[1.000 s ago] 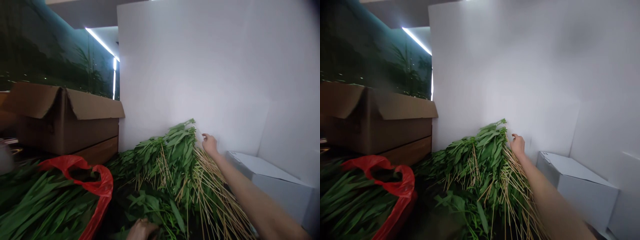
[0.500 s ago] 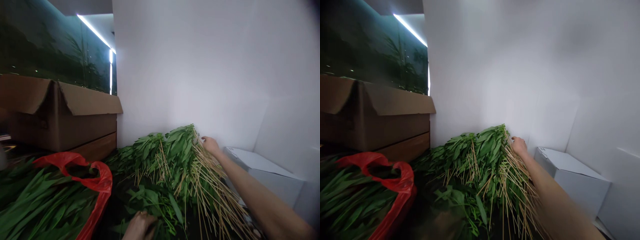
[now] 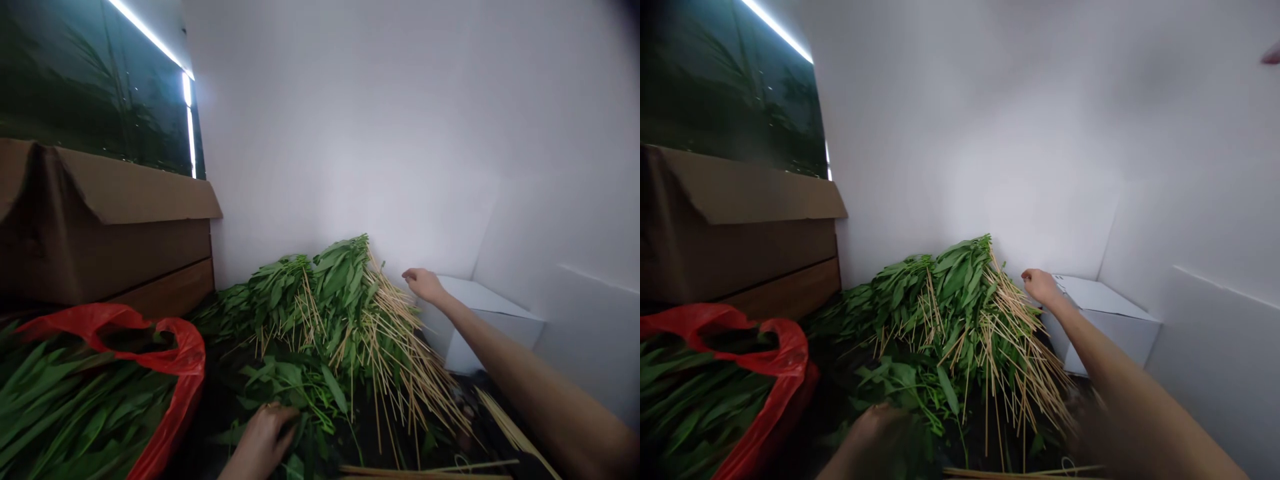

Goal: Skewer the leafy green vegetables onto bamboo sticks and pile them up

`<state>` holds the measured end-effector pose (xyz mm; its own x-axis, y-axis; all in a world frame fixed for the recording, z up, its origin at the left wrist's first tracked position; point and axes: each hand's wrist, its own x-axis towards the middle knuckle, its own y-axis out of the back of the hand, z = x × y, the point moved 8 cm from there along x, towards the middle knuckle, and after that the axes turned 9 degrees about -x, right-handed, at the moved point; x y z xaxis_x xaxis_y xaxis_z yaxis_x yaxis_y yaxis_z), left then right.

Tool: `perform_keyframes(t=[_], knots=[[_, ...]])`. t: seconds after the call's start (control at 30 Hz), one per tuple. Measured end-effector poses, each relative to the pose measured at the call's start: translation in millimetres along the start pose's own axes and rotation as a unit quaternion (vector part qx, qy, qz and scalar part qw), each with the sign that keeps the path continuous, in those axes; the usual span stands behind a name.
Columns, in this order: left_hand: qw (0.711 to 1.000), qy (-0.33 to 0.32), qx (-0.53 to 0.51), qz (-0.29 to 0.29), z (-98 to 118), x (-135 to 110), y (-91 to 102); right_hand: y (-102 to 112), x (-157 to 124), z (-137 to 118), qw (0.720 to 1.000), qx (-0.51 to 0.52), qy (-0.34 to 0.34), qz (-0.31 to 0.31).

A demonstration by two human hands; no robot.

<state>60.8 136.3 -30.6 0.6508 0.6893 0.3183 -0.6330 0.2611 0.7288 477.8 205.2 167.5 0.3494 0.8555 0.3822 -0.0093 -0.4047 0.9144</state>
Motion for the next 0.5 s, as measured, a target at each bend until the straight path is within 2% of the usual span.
perform_keyframes(t=[0.17, 0.37, 0.5], knots=[[0.999, -0.030, -0.006, 0.029, 0, 0, 2.1, -1, -1, -7, 0.999, 0.034, -0.028, -0.003], [0.994, -0.042, 0.004, 0.102, -13, -3, 13.1, -1, 21, -49, 0.992, 0.106, -0.064, 0.037], [0.988, -0.061, 0.019, 0.140, -12, -3, 17.6, 16, 21, -71, 0.982, 0.164, -0.053, 0.078]])
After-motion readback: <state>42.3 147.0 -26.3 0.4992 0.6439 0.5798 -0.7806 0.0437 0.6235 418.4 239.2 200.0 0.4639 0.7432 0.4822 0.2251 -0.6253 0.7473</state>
